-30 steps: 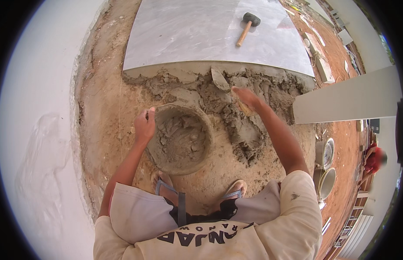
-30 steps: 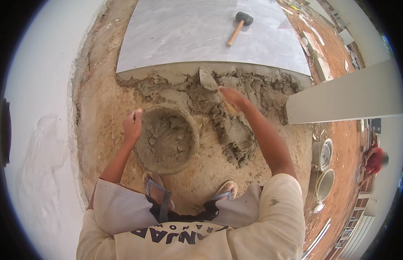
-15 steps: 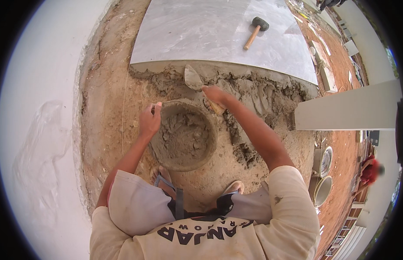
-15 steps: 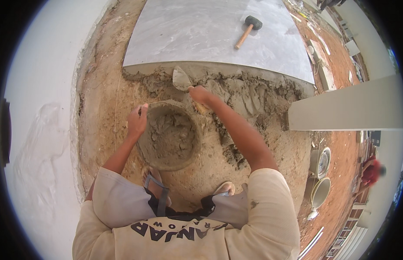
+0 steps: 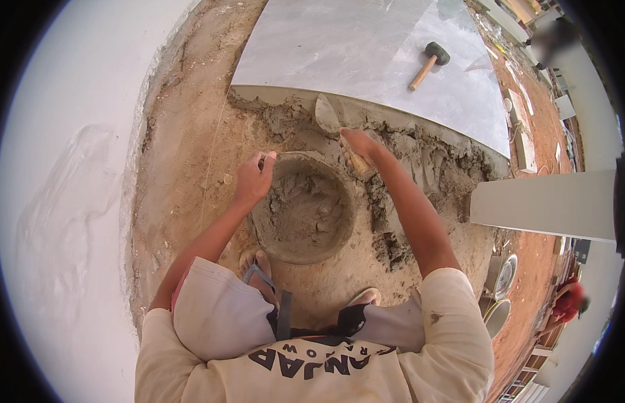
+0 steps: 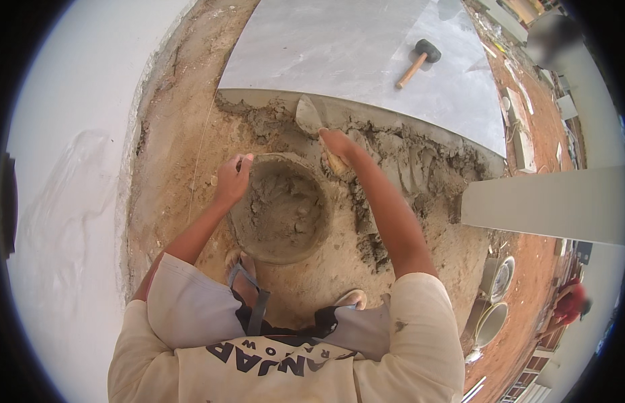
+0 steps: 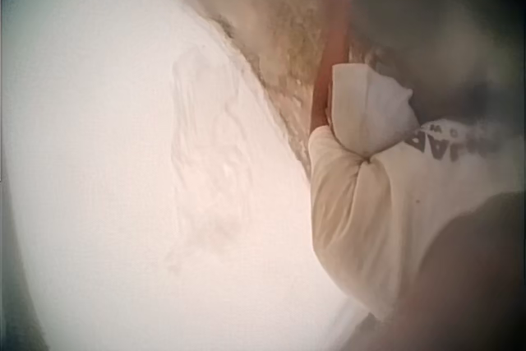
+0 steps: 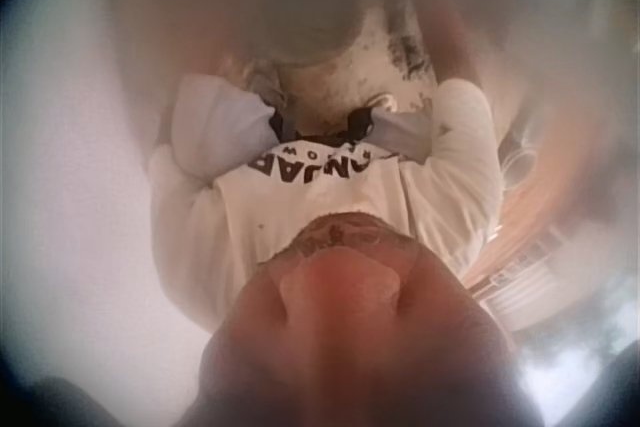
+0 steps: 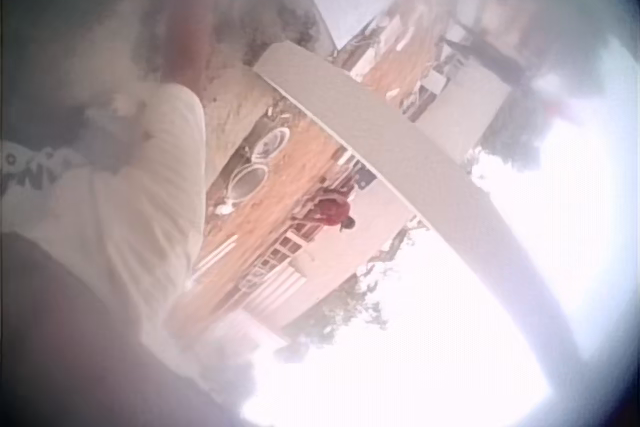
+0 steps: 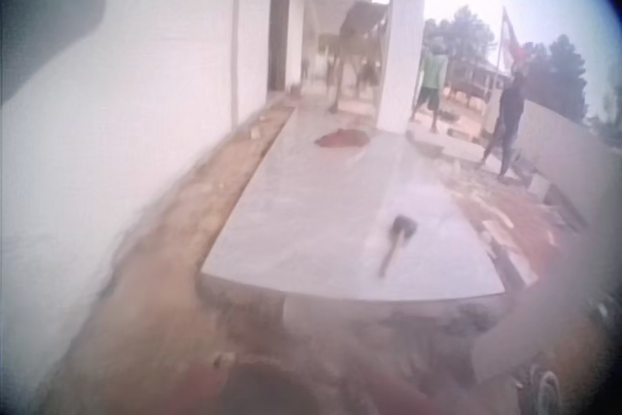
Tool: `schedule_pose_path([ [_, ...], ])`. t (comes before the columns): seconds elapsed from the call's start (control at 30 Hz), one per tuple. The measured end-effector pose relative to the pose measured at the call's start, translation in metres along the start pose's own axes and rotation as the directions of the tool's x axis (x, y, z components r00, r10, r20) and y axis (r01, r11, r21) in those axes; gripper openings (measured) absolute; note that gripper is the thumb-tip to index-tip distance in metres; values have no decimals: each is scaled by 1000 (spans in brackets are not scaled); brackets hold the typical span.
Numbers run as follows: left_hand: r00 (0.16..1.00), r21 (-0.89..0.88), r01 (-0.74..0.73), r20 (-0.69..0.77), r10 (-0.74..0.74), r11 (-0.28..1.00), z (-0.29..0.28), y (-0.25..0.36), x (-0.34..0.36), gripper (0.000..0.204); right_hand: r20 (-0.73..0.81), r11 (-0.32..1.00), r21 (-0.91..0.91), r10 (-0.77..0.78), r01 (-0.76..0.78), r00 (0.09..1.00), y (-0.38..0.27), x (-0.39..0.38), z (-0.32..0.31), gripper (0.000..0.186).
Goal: The person scoops wet cement from a bucket using a trowel and spreads it onto the floor surface. They repeatedly transfer the material from the bucket to the ground, smoothing it out to prepare the area for tiling.
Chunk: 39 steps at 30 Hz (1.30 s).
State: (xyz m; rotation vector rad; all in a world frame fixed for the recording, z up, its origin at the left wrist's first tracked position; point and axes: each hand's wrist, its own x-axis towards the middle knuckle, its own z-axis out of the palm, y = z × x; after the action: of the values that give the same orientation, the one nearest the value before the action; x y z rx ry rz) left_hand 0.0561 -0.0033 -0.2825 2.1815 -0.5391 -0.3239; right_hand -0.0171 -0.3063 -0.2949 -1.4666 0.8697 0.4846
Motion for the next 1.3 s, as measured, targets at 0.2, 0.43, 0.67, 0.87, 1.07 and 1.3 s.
schedule_pose_path([
  [0.2,999,39,54,3,-55,998,-7,-7,-5,48,48,904,-413,-98,109,994,-13,11,40,66],
  [0.43,1000,-46,9,-22,-10,999,-10,-2,-4,48,133,672,-704,-191,229,972,-18,22,22,63],
  [0.67,998,-51,56,15,-56,997,-13,-11,-5,49,99,655,-728,-189,200,977,-61,-17,47,64],
  [0.87,998,-143,62,7,-61,988,-14,-7,-7,52,60,549,-811,-266,202,962,-92,6,61,61],
  [1.07,999,-149,42,32,-38,988,-19,-9,3,52,81,483,-856,-223,183,971,-135,45,96,61],
  [1.3,999,-169,-13,28,18,986,-14,-27,-4,51,137,381,-898,-236,221,962,-173,50,154,60],
])
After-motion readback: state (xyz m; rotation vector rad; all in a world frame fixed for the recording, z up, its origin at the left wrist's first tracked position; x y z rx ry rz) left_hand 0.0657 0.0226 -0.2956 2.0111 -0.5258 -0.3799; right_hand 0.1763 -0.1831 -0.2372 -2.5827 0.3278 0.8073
